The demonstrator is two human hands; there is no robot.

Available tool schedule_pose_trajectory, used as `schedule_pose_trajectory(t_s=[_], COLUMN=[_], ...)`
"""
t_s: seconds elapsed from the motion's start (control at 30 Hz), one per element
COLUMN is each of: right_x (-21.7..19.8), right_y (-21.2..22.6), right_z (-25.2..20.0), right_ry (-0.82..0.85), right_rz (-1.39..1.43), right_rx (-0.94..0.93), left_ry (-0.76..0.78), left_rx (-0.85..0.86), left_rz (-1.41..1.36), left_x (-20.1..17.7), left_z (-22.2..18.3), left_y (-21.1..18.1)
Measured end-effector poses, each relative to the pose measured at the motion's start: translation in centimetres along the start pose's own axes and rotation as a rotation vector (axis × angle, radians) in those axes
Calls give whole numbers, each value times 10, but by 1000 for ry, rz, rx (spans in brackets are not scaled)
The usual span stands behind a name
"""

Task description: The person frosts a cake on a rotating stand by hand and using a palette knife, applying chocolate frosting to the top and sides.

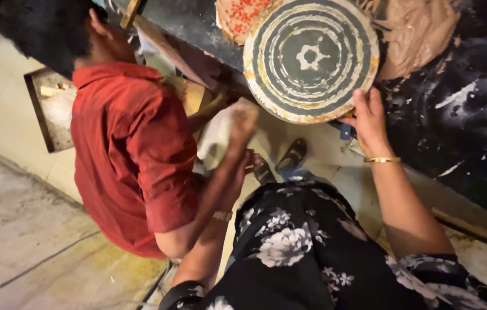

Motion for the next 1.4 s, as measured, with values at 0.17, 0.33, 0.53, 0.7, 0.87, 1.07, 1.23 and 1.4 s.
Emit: schedule_pose_trajectory(t_s=[0.17,0.33,0.53,0.7,0.87,1.07,1.23,1.4], right_x=[-14,5,-71,-84,-85,-178,-238,-264], right_y=[6,10,12,44,52,63,-10,-44], right_z=[-2,-19,-9,-43,-55,-165,-173,-160], right_ry=[-19,81,-54,141,12,-283,-362,-405], right_rz=[-542,-1291,114,-258,-437,-1043,-852,-174], right_rx=[-256,-1045,110,-152,-90,-315,-23,298], left_ry=[-188,-148,-103,310,-45,-101,-135,-243], left_rx=[-75,160,498,638,591,579,649,653], left_rz=[198,272,-20,-233,75,96,39,106], left_x=[11,68,38,25,27,54,49,55], left_z=[-84,-72,-56,-15,-1,-40,-30,-30], left_y=[0,-79,-196,-241,-248,-212,-189,-174])
Point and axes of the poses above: each hand's wrist, its own z-axis towards the middle knuckle, its own x-axis out of the palm, y = z × x, the point moved 5 cm from there along z, towards the middle knuckle, and after that the axes turned 13 degrees about z, right-handed, at the moved point
